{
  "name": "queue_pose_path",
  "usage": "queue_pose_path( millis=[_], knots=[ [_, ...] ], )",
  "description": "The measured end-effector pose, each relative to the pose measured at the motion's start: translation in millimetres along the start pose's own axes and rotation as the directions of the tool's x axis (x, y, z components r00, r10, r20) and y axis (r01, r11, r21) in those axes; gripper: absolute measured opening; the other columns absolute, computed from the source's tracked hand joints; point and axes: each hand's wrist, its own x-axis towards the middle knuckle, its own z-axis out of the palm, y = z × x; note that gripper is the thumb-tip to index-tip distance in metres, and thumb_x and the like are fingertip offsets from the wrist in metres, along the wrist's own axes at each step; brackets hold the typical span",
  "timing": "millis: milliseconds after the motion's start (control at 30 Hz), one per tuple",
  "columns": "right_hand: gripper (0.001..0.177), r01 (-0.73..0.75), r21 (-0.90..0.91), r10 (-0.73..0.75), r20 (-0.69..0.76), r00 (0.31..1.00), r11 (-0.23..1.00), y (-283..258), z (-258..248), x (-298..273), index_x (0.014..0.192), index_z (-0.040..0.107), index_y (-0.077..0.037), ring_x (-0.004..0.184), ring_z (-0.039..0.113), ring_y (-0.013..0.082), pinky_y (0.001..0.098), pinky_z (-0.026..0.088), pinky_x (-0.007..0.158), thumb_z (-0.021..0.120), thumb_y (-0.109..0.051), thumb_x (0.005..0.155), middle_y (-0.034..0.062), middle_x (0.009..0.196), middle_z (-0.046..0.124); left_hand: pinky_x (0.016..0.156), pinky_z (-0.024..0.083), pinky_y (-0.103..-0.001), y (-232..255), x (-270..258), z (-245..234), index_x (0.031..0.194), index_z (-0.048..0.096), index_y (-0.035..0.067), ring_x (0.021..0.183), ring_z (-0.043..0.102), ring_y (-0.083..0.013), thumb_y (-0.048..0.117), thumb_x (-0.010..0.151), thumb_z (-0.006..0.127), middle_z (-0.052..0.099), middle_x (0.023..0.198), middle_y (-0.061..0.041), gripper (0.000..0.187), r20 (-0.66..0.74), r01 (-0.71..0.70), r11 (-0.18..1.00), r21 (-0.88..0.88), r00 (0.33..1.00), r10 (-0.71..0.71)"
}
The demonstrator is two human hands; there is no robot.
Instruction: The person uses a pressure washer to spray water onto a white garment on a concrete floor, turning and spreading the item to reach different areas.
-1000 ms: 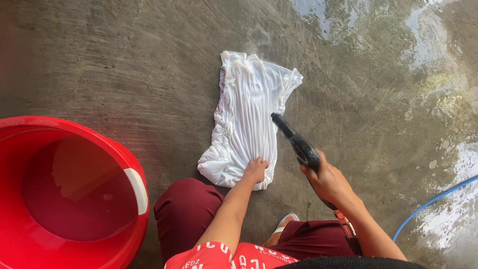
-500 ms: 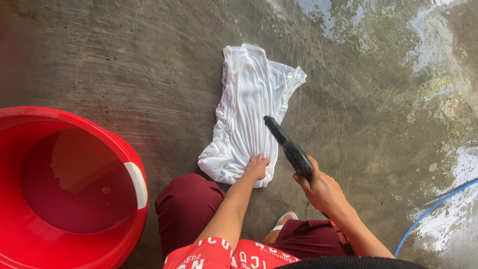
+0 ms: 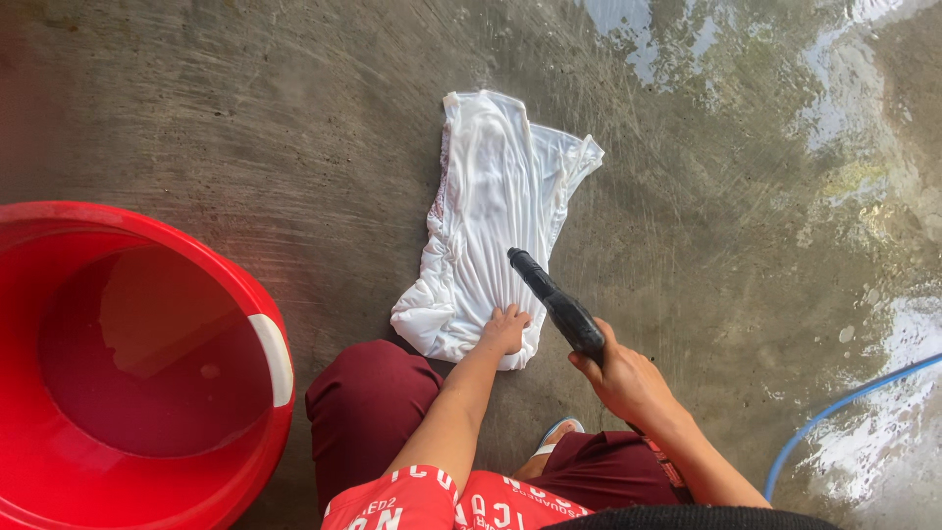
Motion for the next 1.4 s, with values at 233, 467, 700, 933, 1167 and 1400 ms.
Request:
queue_pose_path(
  millis=[233,467,700,933,1167,1400],
  knots=[
    [0.065,-0.037,0.063,0.039,-0.030,0.999,0.997,-22.7,2.1,-19.7,0.152,0.027,-0.028,0.102,0.069,0.0520,0.0573,0.052,0.087,0.049,-0.054,0.097,0.0243,0.107,0.074,0.106,0.048,-0.052,3.6,-23.8,-18.5,0.144,0.049,0.028,0.131,0.037,-0.0382,0.002,0.098,0.045,0.035,0.144,-0.004,0.052,0.076,-0.023,0.999,0.031,0.997,0.020],
    [0.059,-0.001,-0.005,0.001,0.056,0.998,1.000,-23.2,14.8,-24.4,0.148,0.029,-0.027,0.098,0.067,0.0497,0.0514,0.050,0.080,0.050,-0.050,0.098,0.0172,0.105,0.076,0.103,0.047,-0.051,-5.3,-33.5,-2.9,0.144,0.055,0.030,0.132,0.036,-0.0349,0.038,0.092,0.060,0.042,0.154,0.000,0.053,-0.108,-0.109,0.989,0.096,0.987,0.119],
    [0.068,-0.007,0.031,0.007,-0.015,1.000,0.999,-16.6,24.1,-29.6,0.155,0.024,-0.026,0.097,0.066,0.0517,0.0526,0.050,0.080,0.050,-0.052,0.097,0.0168,0.108,0.075,0.077,0.044,-0.065,-15.6,-21.2,4.5,0.126,0.044,0.012,0.095,0.058,-0.0493,0.007,0.098,0.045,0.043,0.127,-0.017,0.028,-0.490,-0.043,0.925,-0.377,0.857,-0.160],
    [0.068,-0.001,0.032,0.001,0.004,1.000,1.000,-9.1,31.1,-39.8,0.154,0.026,-0.028,0.099,0.066,0.0513,0.0516,0.050,0.083,0.052,-0.051,0.096,0.0169,0.110,0.075,0.087,0.050,-0.057,-22.4,-17.6,17.8,0.135,0.042,0.013,0.100,0.066,-0.0387,0.005,0.091,0.056,0.044,0.130,-0.013,0.047,-0.400,0.182,0.982,-0.046,0.897,-0.185],
    [0.072,0.077,0.000,-0.077,0.061,0.995,0.997,4.8,54.1,-29.6,0.153,0.026,-0.029,0.099,0.071,0.0452,0.0491,0.052,0.081,0.056,-0.055,0.093,0.0169,0.107,0.076,0.092,0.038,-0.069,-24.4,-17.8,37.3,0.127,0.067,0.025,0.104,0.065,-0.0305,0.047,0.086,0.067,0.041,0.157,-0.008,0.046,-0.472,0.259,0.921,0.291,0.876,-0.097],
    [0.072,-0.003,0.027,0.002,0.044,0.999,1.000,-22.3,38.6,-34.9,0.157,0.022,-0.027,0.099,0.068,0.0496,0.0498,0.050,0.080,0.050,-0.052,0.096,0.0159,0.109,0.077,0.091,0.040,-0.065,-11.3,-39.6,-5.1,0.147,0.038,0.025,0.111,0.062,-0.0344,0.044,0.095,0.059,0.042,0.141,-0.006,0.059,-0.265,0.243,0.949,0.202,0.946,-0.186]
  ],
)
